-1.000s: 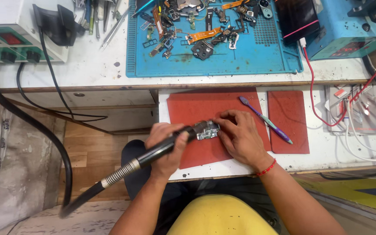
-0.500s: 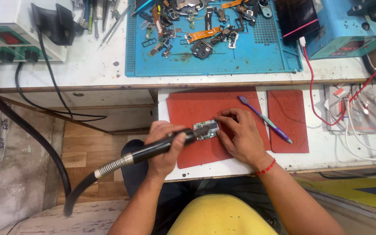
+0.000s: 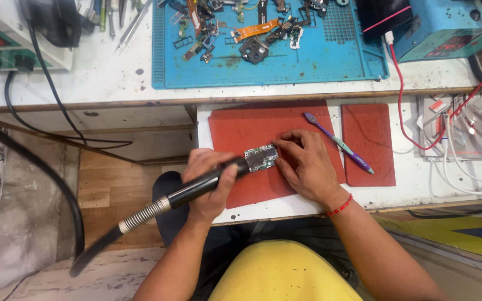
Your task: The person cleans a small circuit board with a toothbrush and then uses a hot air gun to heat the board. The person holds the board steady with one hand while operating the tool with the other.
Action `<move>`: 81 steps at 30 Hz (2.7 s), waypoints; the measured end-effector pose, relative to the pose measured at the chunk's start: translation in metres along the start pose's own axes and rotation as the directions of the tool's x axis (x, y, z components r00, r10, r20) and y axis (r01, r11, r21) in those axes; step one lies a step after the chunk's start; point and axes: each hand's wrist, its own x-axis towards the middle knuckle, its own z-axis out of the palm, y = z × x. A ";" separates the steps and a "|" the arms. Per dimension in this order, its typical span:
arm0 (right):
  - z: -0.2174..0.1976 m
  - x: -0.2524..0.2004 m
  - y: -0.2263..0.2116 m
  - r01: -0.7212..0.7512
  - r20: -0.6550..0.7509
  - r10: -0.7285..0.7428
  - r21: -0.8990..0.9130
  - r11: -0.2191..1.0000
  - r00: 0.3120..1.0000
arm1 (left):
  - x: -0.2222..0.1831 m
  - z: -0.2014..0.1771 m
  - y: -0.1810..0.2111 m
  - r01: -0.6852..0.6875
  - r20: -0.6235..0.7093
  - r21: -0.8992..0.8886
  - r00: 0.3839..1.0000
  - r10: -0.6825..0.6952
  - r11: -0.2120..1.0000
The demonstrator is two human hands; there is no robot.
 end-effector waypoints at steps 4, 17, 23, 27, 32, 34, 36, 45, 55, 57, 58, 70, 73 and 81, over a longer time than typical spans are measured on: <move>-0.003 0.003 -0.003 0.007 0.041 -0.007 0.006 1.000 0.999 | 0.002 0.001 -0.003 -0.012 0.016 0.047 1.000 0.011 0.999; 0.003 0.003 -0.003 -0.033 -0.071 0.032 -0.019 0.999 0.997 | -0.001 0.002 -0.007 -0.034 0.037 0.017 0.999 0.034 0.999; 0.005 0.003 -0.001 -0.020 -0.052 0.018 -0.029 0.999 0.998 | -0.002 0.000 -0.008 0.072 -0.023 0.038 0.997 -0.071 0.997; 0.008 0.003 0.000 -0.054 -0.051 0.050 -0.068 0.996 0.997 | -0.006 -0.001 -0.007 -0.002 -0.059 0.060 0.998 0.006 0.998; 0.004 0.005 0.000 -0.036 -0.001 0.036 -0.052 0.998 0.999 | -0.004 0.000 -0.007 0.015 -0.074 0.032 0.997 -0.013 0.999; 0.002 0.007 -0.001 -0.040 0.040 0.043 -0.060 0.997 0.998 | -0.002 -0.001 -0.006 0.057 -0.053 0.017 0.997 -0.056 0.998; 0.000 0.007 -0.003 -0.041 0.051 0.045 -0.073 0.996 0.998 | -0.001 -0.001 -0.005 0.039 -0.033 0.011 0.999 -0.038 0.999; -0.002 0.005 -0.007 -0.052 0.062 0.056 -0.066 0.996 0.996 | -0.002 0.000 0.001 0.005 -0.030 0.044 1.000 -0.003 0.999; 0.005 0.005 0.005 -0.088 -0.026 0.089 0.026 0.996 0.996 | 0.003 -0.003 -0.001 0.007 0.010 0.010 1.000 -0.007 1.000; 0.005 0.002 0.005 -0.100 -0.030 0.101 0.019 0.995 0.994 | 0.000 -0.003 0.000 -0.001 0.015 0.006 1.000 0.001 1.000; 0.005 0.003 0.005 -0.098 -0.040 0.099 0.017 0.995 0.994 | -0.001 -0.003 0.000 0.023 -0.032 0.044 0.999 -0.022 0.999; 0.005 0.007 0.002 -0.120 -0.042 0.121 0.008 0.993 0.992 | -0.002 -0.003 -0.004 0.113 -0.084 0.019 0.990 -0.112 0.993; 0.005 0.008 0.003 -0.092 -0.053 0.093 0.015 0.996 0.994 | -0.001 -0.003 -0.006 0.044 0.001 -0.005 0.999 -0.044 0.999; 0.001 0.006 0.001 -0.046 -0.018 0.047 0.020 0.999 0.999 | 0.002 -0.001 -0.004 0.020 0.018 0.001 1.000 -0.020 1.000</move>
